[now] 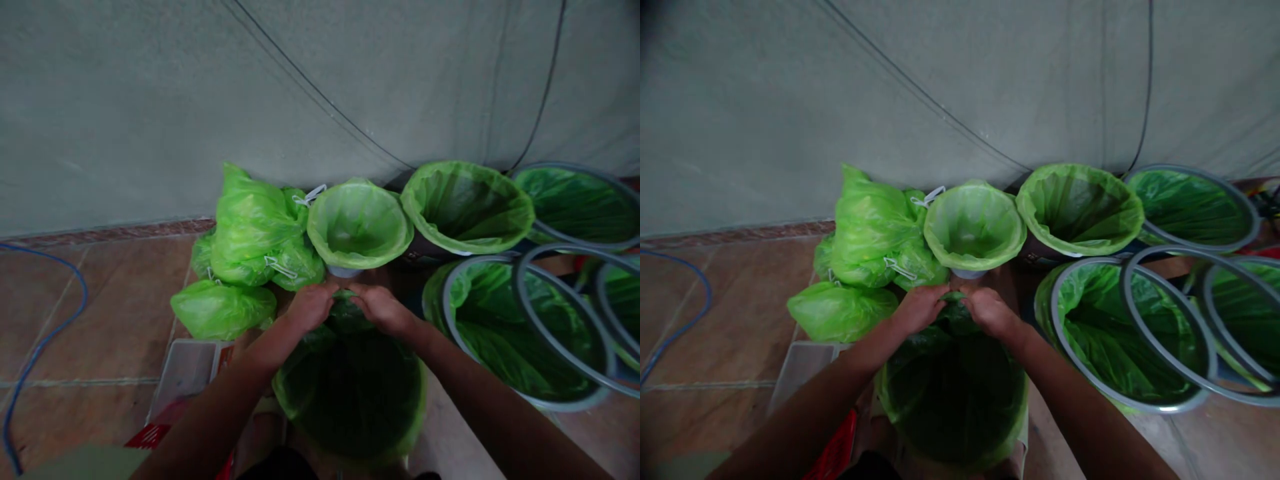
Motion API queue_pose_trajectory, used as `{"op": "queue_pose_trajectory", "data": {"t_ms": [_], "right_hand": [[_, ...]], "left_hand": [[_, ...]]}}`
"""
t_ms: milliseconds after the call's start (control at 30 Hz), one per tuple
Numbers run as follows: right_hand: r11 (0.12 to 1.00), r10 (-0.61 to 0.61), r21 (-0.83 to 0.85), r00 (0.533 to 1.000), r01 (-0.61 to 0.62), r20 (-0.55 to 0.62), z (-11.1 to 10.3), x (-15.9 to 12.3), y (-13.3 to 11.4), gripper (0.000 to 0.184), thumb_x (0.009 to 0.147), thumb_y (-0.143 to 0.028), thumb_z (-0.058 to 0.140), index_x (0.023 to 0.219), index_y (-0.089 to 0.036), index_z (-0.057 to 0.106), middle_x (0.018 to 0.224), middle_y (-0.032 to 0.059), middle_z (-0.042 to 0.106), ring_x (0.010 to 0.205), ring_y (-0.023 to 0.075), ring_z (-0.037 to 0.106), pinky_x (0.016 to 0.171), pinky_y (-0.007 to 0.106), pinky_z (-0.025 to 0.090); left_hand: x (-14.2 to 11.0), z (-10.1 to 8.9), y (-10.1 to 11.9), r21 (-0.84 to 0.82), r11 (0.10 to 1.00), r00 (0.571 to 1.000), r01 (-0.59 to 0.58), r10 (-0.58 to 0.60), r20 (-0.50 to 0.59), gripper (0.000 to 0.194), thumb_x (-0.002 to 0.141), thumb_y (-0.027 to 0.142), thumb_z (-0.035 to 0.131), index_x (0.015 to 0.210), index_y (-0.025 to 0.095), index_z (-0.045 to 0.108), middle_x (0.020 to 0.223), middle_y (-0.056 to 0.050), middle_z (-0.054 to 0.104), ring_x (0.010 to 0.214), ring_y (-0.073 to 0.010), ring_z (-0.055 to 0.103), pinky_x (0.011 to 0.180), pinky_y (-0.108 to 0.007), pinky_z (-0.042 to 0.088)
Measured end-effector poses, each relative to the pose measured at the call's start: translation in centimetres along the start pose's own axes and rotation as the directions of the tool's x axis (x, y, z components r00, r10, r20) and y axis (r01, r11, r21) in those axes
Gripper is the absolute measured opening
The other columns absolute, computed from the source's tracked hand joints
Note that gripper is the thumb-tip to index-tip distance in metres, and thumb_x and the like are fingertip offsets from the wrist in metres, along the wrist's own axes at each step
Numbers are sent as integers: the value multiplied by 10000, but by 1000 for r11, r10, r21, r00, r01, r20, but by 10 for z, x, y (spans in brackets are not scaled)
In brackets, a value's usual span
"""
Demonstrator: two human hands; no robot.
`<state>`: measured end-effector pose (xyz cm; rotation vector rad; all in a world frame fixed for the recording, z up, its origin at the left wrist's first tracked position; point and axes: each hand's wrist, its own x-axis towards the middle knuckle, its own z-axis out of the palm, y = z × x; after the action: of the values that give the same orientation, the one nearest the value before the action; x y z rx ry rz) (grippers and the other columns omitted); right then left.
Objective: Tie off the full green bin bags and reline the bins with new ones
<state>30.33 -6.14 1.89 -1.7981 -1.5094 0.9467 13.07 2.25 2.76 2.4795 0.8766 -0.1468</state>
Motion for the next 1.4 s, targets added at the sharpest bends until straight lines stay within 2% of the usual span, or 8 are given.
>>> {"op": "queue_pose_trajectory", "data": {"t_ms": [100,233,400,567,800,1100,1233,1400], "right_hand": [[979,34,-205,995,-13,98,-7,-6,0,274,899,-324,409,920,-202,655,790,42,688,735,176,611,696,275,425],[914,282,-266,951,-308,-129,-3,-36,2,291,907,-298,380,1007,-166,619,834,85,688,771,206,630,693,289,422],[877,427,-92,854,-471,-299,15,-92,1,455,898,-433,418,1200,-110,529,1074,163,661,952,269,643,778,354,479],[938,209,-158,867,-309,-452,-5,-80,-14,471,898,-433,424,1227,-120,550,1228,168,608,1141,288,564,959,441,443],[979,12,-201,988,-43,-151,-11,0,-18,352,929,-325,386,1113,-190,654,1117,91,696,1026,237,640,932,366,467],[966,62,-258,990,-27,126,-3,-3,18,241,898,-328,426,949,-181,611,804,55,689,763,196,635,685,271,434],[936,175,-320,982,-145,70,-2,-11,13,261,918,-348,383,921,-175,578,758,69,665,719,200,625,654,276,414],[889,385,-171,895,-425,-224,27,-55,5,386,926,-377,345,1169,-152,544,1002,138,680,937,259,649,771,341,470]], "left_hand": [[3,-10,-2,-47,999,998,3,-7,-65,484,803,208,585,1281,213,511,1203,-73,640,1090,-235,604,973,-355,450],[-4,-36,-13,-97,994,986,55,-69,-150,760,710,281,703,1397,185,392,1360,-117,528,1223,-275,517,1054,-409,393],[-19,-63,-26,-240,962,945,131,-195,-264,599,777,366,642,1324,174,492,1336,-101,556,1215,-250,530,1036,-392,413],[-1,-62,-8,-355,930,913,91,-220,-343,322,896,333,488,1131,176,643,1099,-52,701,985,-180,646,882,-296,492],[28,-26,4,-121,992,991,37,-52,-127,333,933,369,429,911,213,722,898,-36,735,804,-175,659,754,-279,485],[8,-12,-16,42,999,990,-3,9,-142,227,866,285,551,1054,245,671,984,-33,718,925,-205,653,848,-310,485],[-2,-19,-20,52,996,972,74,-61,-227,495,780,275,645,1262,214,549,1198,-75,645,1091,-242,597,981,-358,444],[-16,-30,-38,-153,946,913,286,-317,-257,777,745,433,665,1402,139,375,1401,-144,486,1287,-282,459,1080,-399,366]]}}
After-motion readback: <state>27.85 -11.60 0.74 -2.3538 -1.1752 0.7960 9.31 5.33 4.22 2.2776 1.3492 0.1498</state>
